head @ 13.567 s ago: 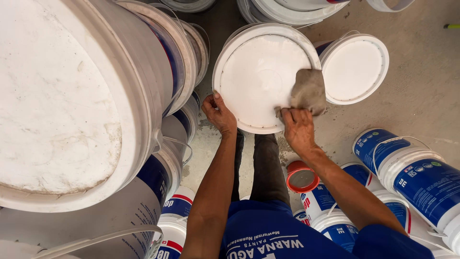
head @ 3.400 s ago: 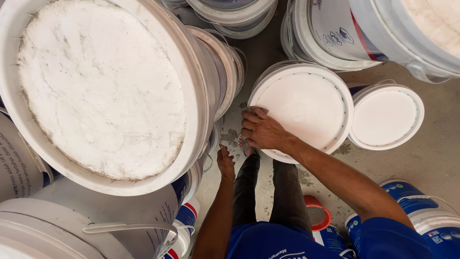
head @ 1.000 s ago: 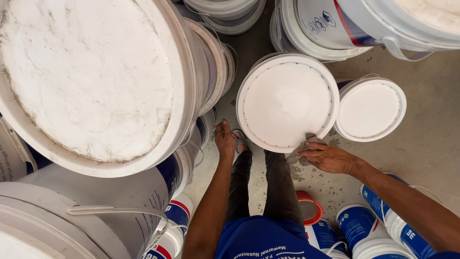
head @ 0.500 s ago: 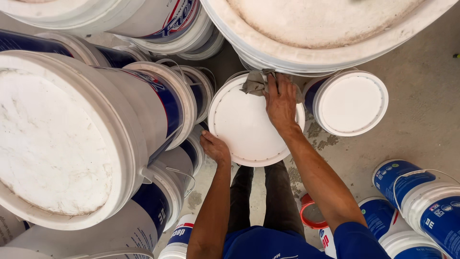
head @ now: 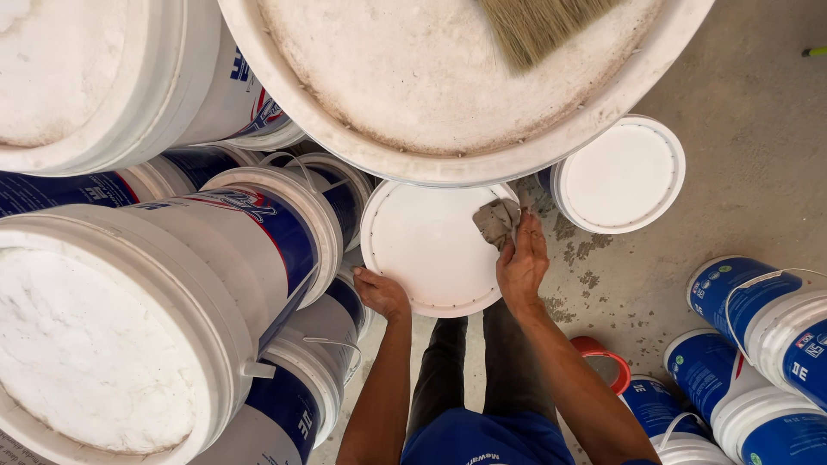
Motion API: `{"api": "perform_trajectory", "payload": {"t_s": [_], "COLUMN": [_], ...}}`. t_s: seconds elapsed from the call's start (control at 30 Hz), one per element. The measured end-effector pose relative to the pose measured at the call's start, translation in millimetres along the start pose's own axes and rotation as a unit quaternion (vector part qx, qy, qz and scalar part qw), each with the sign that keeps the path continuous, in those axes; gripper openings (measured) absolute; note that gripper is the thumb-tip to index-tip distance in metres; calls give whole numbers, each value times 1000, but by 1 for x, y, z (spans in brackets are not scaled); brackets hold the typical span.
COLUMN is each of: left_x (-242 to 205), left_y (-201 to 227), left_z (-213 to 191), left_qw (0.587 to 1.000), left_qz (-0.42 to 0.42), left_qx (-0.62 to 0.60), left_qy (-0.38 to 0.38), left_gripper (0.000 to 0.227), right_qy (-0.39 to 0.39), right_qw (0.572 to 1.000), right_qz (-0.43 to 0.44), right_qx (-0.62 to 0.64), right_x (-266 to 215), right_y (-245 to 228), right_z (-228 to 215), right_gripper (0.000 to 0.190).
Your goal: The person wipes the lids and rims of paint buckets with a cloth, then rinses the cloth in a red bucket of water.
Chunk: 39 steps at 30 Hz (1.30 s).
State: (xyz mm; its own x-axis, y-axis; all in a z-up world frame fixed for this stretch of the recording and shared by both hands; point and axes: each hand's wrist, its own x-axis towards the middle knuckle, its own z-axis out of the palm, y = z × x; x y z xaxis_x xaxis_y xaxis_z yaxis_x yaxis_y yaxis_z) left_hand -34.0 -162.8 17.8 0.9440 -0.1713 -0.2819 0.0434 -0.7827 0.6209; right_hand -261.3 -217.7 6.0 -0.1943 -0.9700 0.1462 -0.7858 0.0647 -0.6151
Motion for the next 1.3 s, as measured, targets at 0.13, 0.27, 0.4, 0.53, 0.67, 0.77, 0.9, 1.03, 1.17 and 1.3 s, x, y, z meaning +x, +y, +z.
{"api": "perform_trajectory", "payload": {"t_s": [0.13, 0.27, 0.4, 0.53, 0.67, 0.77, 0.9, 1.03, 1.17, 1.3], "left_x": [-6, -8, -4, -5, -8, -9, -7, -3, -3, -2], "left_y": [-6, -4, -2, -1, 0, -1, -2, -5, -8, 1], "left_z": [-2, -3, -4, -3, -3, -8, -2, 1, -1, 0], "left_qw": [1000, 999, 998, 997, 996, 996, 996, 997, 996, 995], "left_qz": [-3, 10, 8, 2, -4, -16, -21, -16, -11, -4], "left_qx": [14, 40, 62, 67, 77, 89, 73, 71, 80, 94], "left_qy": [11, 28, 28, 30, 43, 25, 35, 36, 29, 38], "left_gripper": [61, 56, 56, 60, 63, 63, 62, 57, 57, 59], "right_qy": [-24, -139, -138, -139, -121, -95, -73, -83, -156, -133], "right_qw": [990, 972, 980, 979, 982, 975, 986, 988, 965, 935], "right_qz": [-140, -191, -137, -82, -132, -179, -115, -129, -194, -329], "right_qx": [-20, 5, 49, 126, 56, -95, -94, 3, 81, 7], "right_x": [54, 89, 75, 79, 87, 93, 72, 88, 88, 59], "right_y": [-4, -32, -89, -101, -70, -47, -37, -68, -140, -220], "right_z": [25, 63, 84, 91, 73, 55, 43, 78, 91, 123], "right_gripper": [55, 24, 25, 32, 27, 17, 38, 12, 16, 11]}}
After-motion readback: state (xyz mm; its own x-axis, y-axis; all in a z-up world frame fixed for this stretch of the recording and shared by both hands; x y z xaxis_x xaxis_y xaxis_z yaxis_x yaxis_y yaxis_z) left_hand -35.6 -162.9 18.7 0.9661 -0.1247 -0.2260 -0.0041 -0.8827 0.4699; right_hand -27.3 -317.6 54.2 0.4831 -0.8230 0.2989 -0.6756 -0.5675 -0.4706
